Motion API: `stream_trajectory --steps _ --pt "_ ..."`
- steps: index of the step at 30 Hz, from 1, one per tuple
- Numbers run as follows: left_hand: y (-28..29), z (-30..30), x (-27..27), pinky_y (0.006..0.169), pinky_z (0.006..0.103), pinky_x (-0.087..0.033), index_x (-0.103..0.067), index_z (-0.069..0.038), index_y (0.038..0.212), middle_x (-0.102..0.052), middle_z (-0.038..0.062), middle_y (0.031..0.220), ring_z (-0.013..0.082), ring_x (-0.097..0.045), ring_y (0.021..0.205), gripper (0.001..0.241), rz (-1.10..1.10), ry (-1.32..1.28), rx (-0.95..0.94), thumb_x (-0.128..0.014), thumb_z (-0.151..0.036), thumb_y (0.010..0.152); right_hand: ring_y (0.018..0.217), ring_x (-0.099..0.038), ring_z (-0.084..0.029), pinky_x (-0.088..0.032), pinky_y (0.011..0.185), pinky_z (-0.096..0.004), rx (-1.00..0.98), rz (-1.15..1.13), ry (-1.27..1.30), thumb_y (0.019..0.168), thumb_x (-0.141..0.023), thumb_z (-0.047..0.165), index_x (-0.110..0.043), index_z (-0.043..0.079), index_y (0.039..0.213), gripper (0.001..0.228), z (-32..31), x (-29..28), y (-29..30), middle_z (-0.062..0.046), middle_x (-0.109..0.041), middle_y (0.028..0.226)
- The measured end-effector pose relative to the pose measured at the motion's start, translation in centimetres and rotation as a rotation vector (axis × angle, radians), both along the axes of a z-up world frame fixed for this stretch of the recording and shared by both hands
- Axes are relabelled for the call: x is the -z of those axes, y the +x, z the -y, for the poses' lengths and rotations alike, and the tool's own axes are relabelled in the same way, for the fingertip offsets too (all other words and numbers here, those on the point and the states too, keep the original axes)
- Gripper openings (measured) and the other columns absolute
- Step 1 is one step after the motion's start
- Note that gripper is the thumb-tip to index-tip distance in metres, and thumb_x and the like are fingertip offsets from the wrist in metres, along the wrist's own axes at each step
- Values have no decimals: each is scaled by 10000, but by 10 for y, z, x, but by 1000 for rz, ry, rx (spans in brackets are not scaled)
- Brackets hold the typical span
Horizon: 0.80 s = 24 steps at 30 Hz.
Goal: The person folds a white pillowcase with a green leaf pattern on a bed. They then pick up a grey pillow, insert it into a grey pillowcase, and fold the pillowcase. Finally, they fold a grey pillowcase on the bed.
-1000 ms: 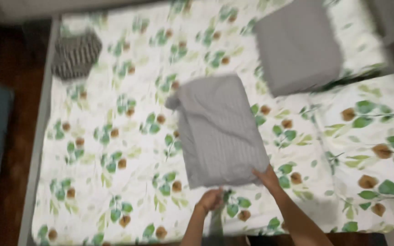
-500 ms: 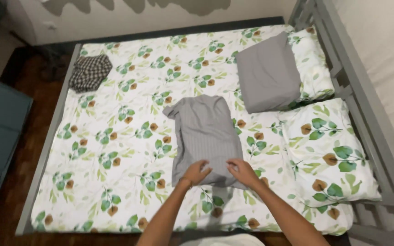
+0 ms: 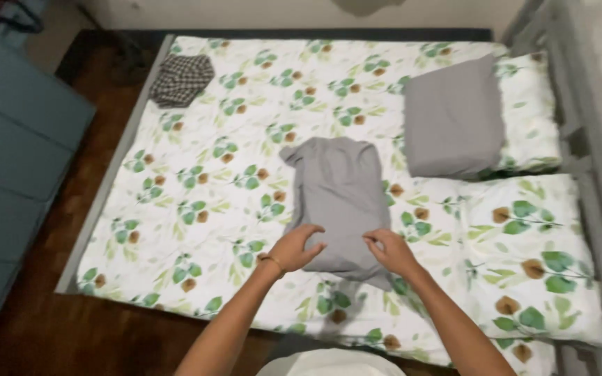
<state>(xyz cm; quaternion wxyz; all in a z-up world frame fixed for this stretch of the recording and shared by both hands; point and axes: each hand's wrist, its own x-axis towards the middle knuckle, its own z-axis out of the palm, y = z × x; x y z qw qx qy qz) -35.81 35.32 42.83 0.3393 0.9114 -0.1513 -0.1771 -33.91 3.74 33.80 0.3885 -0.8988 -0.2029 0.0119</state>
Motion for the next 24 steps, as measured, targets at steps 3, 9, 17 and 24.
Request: stream_trajectory --steps 3,9,17,24 --pt "-3 -27 34 1071 445 -493 -590 -239 1372 -644 80 1340 294 -624 1245 449 -28 -81 -51 -603 -442 972 935 -760 -274 -593 857 -403 27 -76 1 935 -701 259 -789 175 1108 211 -18 -12 -12 -73 -797 992" --pt "1 -85 15 1051 499 -499 -598 -203 1363 -659 126 1311 356 -615 1243 407 4 -94 96 -593 -375 994 979 -744 -391 -567 901 -510 8 -205 -139 921 -652 199 -758 83 1159 286 -35 -56 -20 -193 -777 1064" --pt "53 -111 37 1055 494 -495 -615 -164 1356 -682 137 1292 360 -645 1211 419 -8 -162 125 -603 -377 996 962 -750 -320 -583 860 -444 135 -138 -68 936 -674 214 -772 158 1146 239 -76 -50 -2 -106 -776 1047" --pt "70 -74 103 1029 531 -500 -644 -144 1319 -702 195 1219 396 -657 1163 393 -140 -325 100 -615 -361 993 986 -748 -348 -594 842 -432 290 -302 136 937 -709 225 -792 142 1147 241 -92 25 2 -144 -782 1052"
